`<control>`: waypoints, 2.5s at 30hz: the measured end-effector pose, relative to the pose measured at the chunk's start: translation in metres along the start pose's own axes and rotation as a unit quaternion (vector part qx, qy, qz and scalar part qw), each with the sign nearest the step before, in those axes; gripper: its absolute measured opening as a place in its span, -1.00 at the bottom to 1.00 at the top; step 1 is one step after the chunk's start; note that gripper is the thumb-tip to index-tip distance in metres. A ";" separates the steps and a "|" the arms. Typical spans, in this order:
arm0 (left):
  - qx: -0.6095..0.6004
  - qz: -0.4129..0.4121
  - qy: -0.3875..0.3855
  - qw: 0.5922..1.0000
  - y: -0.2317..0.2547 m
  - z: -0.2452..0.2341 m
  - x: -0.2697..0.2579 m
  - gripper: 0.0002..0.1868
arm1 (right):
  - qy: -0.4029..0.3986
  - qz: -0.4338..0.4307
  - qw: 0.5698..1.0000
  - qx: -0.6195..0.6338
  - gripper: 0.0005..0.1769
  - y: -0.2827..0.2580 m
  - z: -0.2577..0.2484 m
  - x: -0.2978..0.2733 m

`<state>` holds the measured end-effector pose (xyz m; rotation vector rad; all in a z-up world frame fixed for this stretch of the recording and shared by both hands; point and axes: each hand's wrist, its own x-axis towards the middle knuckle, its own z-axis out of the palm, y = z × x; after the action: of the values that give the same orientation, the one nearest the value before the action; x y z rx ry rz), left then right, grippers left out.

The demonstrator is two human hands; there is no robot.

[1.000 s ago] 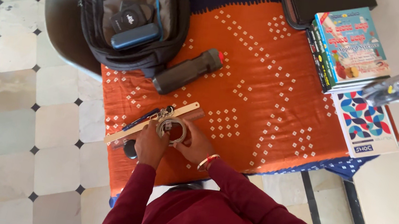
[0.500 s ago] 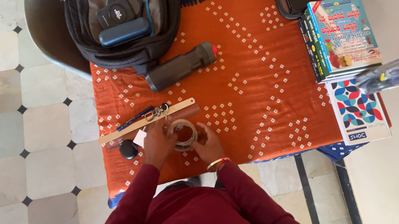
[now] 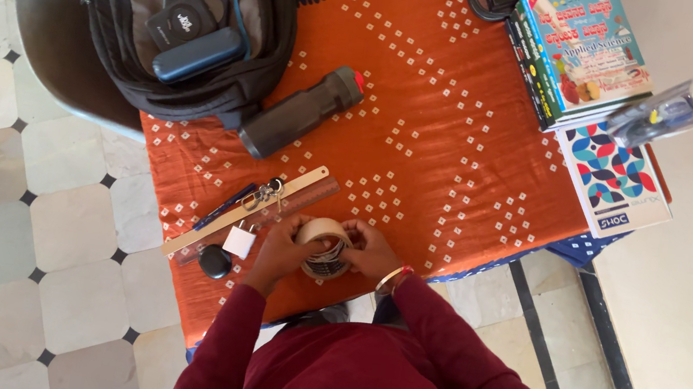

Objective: The person organizes several items on a table, including a book, a glass, a tape dispenser, a ruler, keys, a water bottle, and a glasses case. They then take out a pair of glasses and a cloth from the case and wipe the glasses with the cloth.

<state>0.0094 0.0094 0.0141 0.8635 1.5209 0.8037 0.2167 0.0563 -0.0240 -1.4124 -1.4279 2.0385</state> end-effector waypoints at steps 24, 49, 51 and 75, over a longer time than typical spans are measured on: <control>-0.184 -0.121 -0.105 0.970 0.026 0.064 0.024 -0.60 | 0.182 0.024 0.958 0.219 -0.55 -0.013 -0.052 -0.050; -0.256 -0.097 -0.198 0.941 0.044 0.119 0.056 -0.60 | 0.219 -0.036 0.937 0.270 -0.49 0.006 -0.104 -0.070; -0.253 -0.095 -0.206 0.940 0.051 0.122 0.056 -0.58 | 0.225 -0.054 0.932 0.278 -0.51 0.004 -0.105 -0.073; -0.303 -0.049 -0.247 0.919 0.033 0.144 0.053 -0.65 | 0.172 -0.133 0.926 0.308 -0.51 0.008 -0.113 -0.092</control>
<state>0.1510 0.0756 0.0005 0.4661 0.7880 0.8376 0.3571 0.0539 0.0162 -1.1467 -0.6940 1.7307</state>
